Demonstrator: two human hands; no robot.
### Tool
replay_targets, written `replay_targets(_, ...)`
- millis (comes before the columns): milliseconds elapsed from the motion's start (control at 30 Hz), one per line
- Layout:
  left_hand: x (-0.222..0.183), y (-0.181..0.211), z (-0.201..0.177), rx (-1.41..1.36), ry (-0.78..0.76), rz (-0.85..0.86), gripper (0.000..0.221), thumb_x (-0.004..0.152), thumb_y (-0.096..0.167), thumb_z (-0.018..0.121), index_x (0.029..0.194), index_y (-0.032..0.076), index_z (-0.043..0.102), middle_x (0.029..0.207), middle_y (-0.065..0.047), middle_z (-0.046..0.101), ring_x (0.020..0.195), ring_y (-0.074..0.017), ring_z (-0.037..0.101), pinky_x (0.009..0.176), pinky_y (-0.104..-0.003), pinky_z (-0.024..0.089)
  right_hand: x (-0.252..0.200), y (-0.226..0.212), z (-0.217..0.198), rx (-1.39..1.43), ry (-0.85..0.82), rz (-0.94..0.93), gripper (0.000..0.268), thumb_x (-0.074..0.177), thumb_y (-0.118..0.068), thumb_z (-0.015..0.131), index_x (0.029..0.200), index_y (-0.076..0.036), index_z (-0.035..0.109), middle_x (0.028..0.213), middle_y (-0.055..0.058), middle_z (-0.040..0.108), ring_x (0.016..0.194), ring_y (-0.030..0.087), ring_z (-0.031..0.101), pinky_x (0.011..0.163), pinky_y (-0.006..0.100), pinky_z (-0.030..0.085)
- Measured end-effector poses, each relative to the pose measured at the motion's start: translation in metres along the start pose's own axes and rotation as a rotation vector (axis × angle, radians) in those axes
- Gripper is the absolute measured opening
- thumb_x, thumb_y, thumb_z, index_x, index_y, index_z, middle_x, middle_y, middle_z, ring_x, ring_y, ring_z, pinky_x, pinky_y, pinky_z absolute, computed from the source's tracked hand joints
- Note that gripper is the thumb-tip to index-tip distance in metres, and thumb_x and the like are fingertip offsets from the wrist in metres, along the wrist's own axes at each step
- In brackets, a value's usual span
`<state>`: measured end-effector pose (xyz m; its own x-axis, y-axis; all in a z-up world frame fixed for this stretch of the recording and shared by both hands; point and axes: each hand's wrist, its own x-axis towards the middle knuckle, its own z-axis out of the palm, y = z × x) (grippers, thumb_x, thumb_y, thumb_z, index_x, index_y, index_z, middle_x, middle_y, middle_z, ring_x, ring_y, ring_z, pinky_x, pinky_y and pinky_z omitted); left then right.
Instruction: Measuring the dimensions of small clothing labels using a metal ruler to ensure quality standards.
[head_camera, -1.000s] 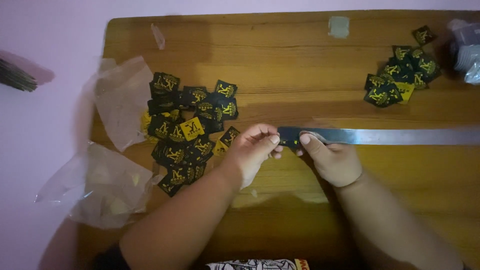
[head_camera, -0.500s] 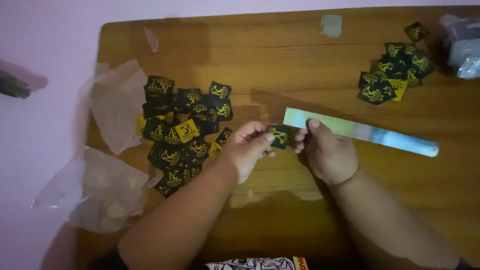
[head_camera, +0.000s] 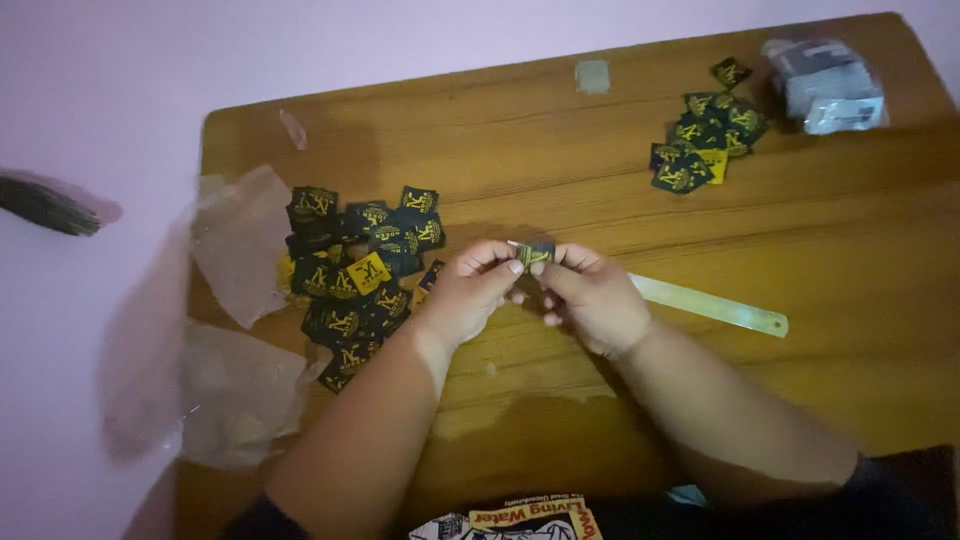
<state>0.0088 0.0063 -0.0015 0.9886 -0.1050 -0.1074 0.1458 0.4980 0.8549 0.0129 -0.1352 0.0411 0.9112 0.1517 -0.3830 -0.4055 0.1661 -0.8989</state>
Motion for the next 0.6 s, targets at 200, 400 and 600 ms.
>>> replay_targets(200, -0.006, 0.009, 0.008, 0.155, 0.006, 0.053, 0.016, 0.084, 0.002, 0.057, 0.098, -0.004, 0.061, 0.076, -0.007, 0.050, 0.058, -0.0067, 0.048, 0.054, -0.029, 0.059, 0.027, -0.050, -0.045, 0.058, 0.113, -0.201, 0.009, 0.080, -0.010, 0.057, 0.076, -0.009, 0.049, 0.055, 0.010, 0.050, 0.045, 0.021, 0.056, 0.033, 0.028, 0.044)
replay_targets(400, -0.012, 0.015, 0.014, 0.345, 0.016, 0.060, 0.016, 0.083, 0.005, 0.057, 0.095, -0.003, 0.064, 0.075, -0.007, 0.053, 0.065, -0.0100, 0.052, 0.057, -0.027, 0.059, 0.040, -0.048, -0.072, 0.395, 0.217, -0.029, 0.008, 0.082, -0.018, 0.063, 0.086, -0.010, 0.062, 0.068, -0.005, 0.057, 0.059, 0.008, 0.059, 0.058, 0.022, 0.058)
replay_targets(600, -0.024, 0.002, 0.018, 0.811, -0.008, 0.344, 0.010, 0.078, 0.013, 0.060, 0.084, 0.008, 0.066, 0.076, -0.010, 0.062, 0.074, -0.0210, 0.062, 0.063, -0.034, 0.054, -0.039, -0.038, -0.028, -1.217, 0.218, -0.360, 0.049, 0.080, -0.032, 0.063, 0.125, -0.016, 0.054, 0.107, 0.017, 0.063, 0.098, 0.041, 0.058, 0.082, 0.056, 0.047)
